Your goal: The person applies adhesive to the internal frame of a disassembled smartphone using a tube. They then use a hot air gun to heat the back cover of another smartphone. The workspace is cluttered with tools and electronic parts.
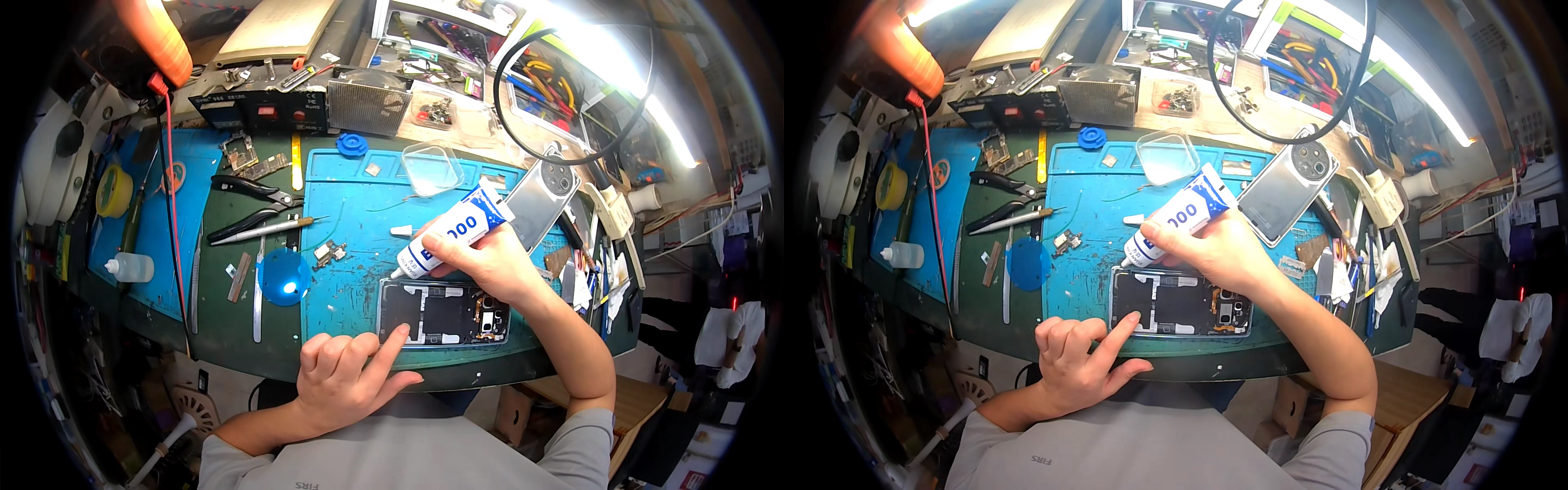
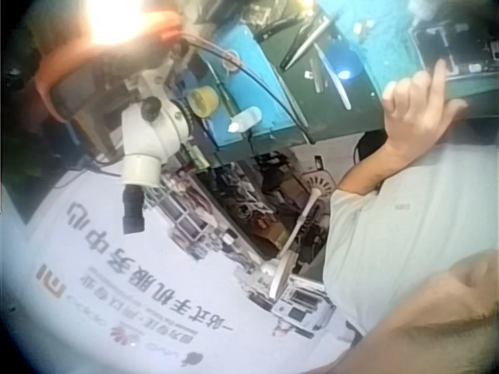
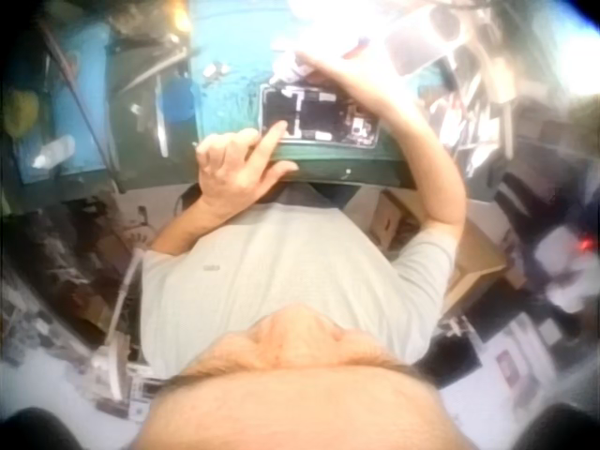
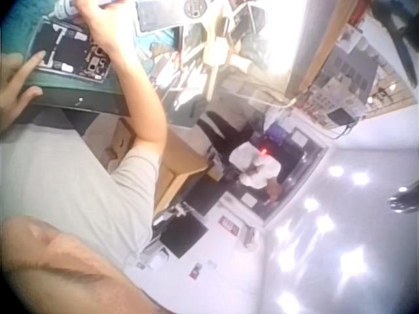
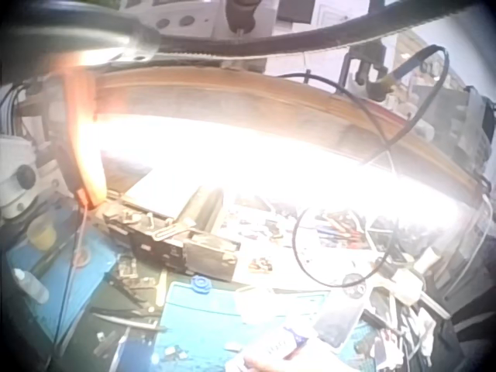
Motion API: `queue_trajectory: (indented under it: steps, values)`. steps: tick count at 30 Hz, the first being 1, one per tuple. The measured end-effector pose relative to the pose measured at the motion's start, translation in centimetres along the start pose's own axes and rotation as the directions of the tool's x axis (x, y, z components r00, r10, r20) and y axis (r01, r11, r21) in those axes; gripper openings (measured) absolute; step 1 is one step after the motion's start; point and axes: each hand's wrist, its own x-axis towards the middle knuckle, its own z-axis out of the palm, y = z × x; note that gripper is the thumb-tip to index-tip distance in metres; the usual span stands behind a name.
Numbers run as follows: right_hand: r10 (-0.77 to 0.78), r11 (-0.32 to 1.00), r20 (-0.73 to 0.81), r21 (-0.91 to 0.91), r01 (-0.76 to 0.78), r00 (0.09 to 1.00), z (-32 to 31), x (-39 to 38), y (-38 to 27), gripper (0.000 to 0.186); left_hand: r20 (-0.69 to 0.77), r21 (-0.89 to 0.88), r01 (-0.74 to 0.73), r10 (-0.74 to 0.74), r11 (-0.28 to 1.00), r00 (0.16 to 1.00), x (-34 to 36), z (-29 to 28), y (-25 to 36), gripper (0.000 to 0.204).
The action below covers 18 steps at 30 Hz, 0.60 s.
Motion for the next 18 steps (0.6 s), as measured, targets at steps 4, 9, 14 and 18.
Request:
queue_trajectory:
  steps: [4, 9, 14, 18]
  values:
    - [-0.009, 1.000, 0.002, 0.011, 0.009, 1.000, -0.08, -0.07, 0.06, 0.030, -0.005, 0.002, 0.002, -0.002, 1.000, 1.000, 0.04, 0.02, 0.01, 0.056]
    - [-0.022, 1.000, -0.004, 0.013, 0.022, 1.000, -0.08, -0.13, 0.14, 0.030, -0.001, 0.000, 0.006, -0.006, 1.000, 1.000, 0.01, 0.00, 0.07, 0.056]
    - [-0.006, 1.000, -0.008, -0.005, 0.006, 1.000, -0.14, -0.06, 0.10, 0.030, 0.001, 0.003, 0.004, -0.004, 1.000, 1.000, 0.09, -0.06, 0.06, 0.056]
    - [-0.012, 1.000, -0.006, -0.014, 0.012, 1.000, -0.20, -0.14, 0.08, 0.031, 0.000, 0.001, 0.003, -0.003, 1.000, 1.000, 0.06, -0.03, 0.06, 0.056]
